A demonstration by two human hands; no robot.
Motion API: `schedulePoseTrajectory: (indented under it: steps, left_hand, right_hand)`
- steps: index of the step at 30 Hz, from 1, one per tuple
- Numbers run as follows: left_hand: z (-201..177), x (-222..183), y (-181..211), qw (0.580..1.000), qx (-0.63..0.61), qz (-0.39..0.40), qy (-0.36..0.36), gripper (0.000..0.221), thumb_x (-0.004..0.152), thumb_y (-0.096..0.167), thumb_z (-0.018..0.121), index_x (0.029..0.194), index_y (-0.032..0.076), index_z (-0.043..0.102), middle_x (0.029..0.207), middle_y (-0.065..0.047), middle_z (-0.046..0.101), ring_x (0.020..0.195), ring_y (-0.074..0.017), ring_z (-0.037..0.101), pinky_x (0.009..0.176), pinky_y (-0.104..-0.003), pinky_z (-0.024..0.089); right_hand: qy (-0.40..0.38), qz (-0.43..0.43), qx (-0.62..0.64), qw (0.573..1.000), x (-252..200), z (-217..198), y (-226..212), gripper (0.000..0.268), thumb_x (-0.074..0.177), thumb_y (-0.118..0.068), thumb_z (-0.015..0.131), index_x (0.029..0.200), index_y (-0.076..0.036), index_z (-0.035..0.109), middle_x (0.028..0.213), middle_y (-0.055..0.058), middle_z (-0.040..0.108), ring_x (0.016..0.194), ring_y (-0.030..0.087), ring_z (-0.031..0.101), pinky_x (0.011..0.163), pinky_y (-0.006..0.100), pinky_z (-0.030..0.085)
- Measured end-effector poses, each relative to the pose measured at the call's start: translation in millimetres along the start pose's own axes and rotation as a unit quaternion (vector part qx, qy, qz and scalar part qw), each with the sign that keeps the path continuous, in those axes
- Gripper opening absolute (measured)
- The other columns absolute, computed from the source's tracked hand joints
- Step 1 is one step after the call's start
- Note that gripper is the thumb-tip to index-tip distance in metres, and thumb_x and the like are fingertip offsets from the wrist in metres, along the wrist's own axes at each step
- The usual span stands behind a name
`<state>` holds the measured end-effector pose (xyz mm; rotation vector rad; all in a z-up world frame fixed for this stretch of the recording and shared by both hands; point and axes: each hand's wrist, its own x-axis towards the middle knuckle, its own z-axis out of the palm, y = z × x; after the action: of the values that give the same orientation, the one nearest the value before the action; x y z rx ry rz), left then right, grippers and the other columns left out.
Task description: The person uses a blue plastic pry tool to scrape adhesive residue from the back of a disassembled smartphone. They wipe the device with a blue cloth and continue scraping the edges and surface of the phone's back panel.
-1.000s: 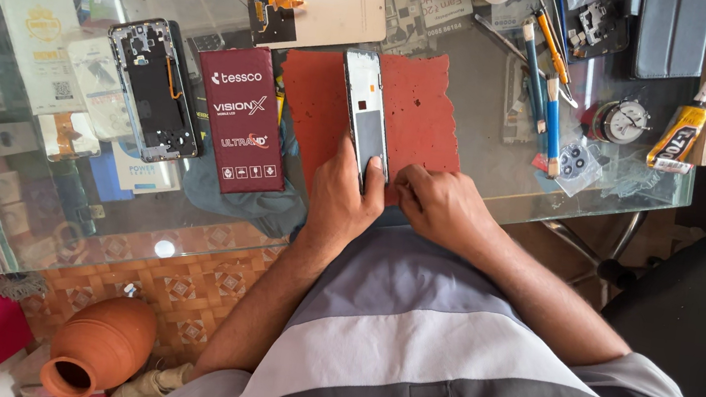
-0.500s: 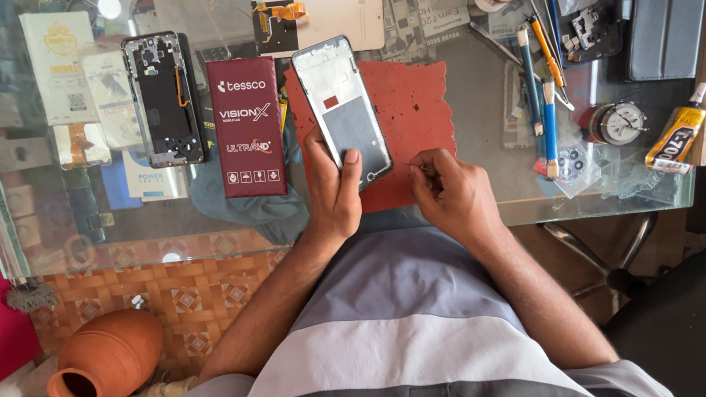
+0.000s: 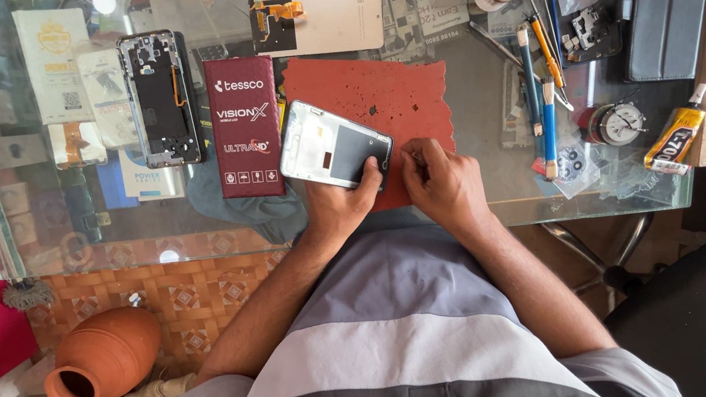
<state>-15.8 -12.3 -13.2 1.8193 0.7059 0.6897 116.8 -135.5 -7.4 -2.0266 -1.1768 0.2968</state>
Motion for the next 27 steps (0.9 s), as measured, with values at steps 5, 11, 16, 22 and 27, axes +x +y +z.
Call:
schedulePoseTrajectory:
  steps: [5, 11, 16, 22, 27]
  left_hand:
    - [1, 1, -1, 1.0, 0.003, 0.018, -0.005, 0.008, 0.089, 0.006, 0.071, 0.084, 0.0, 0.068, 0.069, -0.004, 0.066, 0.059, -0.0187, 0.066, 0.057, -0.034, 0.053]
    - [3, -1, -9, 0.997, 0.044, 0.061, 0.002, 0.008, 0.09, 0.007, 0.071, 0.085, 0.001, 0.069, 0.071, -0.005, 0.067, 0.061, -0.0215, 0.066, 0.059, -0.036, 0.053]
    - [5, -3, -14, 0.994, 0.084, 0.076, 0.003, 0.008, 0.089, 0.008, 0.073, 0.084, 0.001, 0.07, 0.073, -0.007, 0.068, 0.06, -0.0242, 0.066, 0.057, -0.037, 0.052]
    - [7, -3, -15, 0.975, 0.154, 0.156, 0.047, 0.01, 0.086, 0.009, 0.075, 0.086, 0.001, 0.069, 0.077, -0.009, 0.067, 0.064, -0.0277, 0.065, 0.059, -0.041, 0.051]
    - [6, -4, -12, 0.984, 0.116, 0.133, 0.034, 0.007, 0.086, 0.007, 0.074, 0.087, 0.001, 0.069, 0.076, -0.007, 0.068, 0.063, -0.0254, 0.067, 0.06, -0.038, 0.053]
  right_hand:
    - [-0.011, 0.002, -0.028, 1.0, 4, 3, 1, 0.01, 0.096, -0.006, 0.067, 0.102, -0.004, 0.06, 0.073, 0.009, 0.07, 0.061, 0.029, 0.069, 0.051, 0.041, 0.05]
    - [-0.009, 0.002, -0.034, 0.999, 4, 4, 2, 0.009, 0.097, -0.007, 0.067, 0.102, -0.005, 0.06, 0.074, 0.008, 0.07, 0.062, 0.029, 0.069, 0.052, 0.04, 0.05]
    - [-0.004, -0.011, -0.036, 0.999, 6, 3, 0, 0.009, 0.098, -0.007, 0.067, 0.103, -0.005, 0.059, 0.075, 0.009, 0.07, 0.063, 0.029, 0.069, 0.052, 0.041, 0.051]
    - [-0.04, -0.037, -0.058, 0.997, 3, -1, -2, 0.01, 0.098, -0.009, 0.067, 0.102, -0.003, 0.06, 0.081, 0.011, 0.071, 0.063, 0.033, 0.067, 0.054, 0.041, 0.051]
    - [-0.036, 0.014, 0.075, 0.996, -2, -16, 4, 0.008, 0.094, -0.007, 0.068, 0.101, -0.005, 0.064, 0.08, 0.008, 0.068, 0.064, 0.026, 0.07, 0.058, 0.036, 0.055]
